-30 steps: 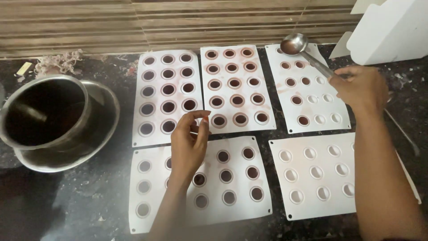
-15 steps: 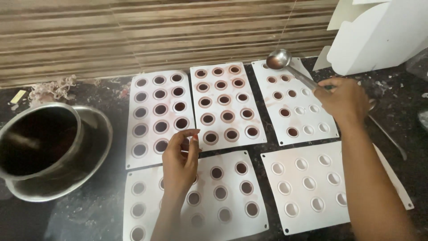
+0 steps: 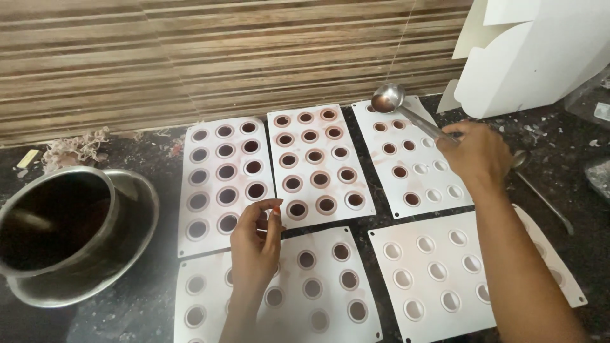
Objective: Pouring a dark liquid into circular silicone molds using a ladle.
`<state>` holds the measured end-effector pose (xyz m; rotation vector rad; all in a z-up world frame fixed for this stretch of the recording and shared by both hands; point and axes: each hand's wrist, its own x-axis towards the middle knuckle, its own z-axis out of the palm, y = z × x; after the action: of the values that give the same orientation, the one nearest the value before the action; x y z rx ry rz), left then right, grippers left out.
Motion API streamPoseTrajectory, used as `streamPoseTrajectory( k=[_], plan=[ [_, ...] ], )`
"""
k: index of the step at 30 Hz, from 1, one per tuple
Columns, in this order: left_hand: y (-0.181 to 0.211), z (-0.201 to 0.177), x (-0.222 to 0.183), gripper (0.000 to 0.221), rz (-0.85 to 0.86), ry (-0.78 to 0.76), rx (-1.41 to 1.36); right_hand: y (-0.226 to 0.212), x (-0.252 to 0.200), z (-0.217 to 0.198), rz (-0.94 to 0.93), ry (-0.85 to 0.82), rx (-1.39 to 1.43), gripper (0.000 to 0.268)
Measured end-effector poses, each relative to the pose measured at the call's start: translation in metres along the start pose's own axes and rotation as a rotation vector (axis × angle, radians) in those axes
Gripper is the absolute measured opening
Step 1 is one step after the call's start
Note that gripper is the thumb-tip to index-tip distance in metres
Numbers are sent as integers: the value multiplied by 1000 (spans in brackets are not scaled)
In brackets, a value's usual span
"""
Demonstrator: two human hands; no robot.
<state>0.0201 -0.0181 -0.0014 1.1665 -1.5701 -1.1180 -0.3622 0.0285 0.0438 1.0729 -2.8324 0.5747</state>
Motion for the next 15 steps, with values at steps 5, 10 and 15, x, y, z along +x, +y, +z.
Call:
streamPoseTrajectory(
  k=[5,10,15],
  plan=[
    [3,-1,-1,20,-26,2,-17,-7,-6,-3,-22,27,-9,29],
    [7,-2,-1,20,-56,-13,14,-13,-9,-8,-2,14,-24,29],
    [4,-3,-1,21,-14,-3,32,-9,-8,-4,-13,33,-24,30]
  ],
)
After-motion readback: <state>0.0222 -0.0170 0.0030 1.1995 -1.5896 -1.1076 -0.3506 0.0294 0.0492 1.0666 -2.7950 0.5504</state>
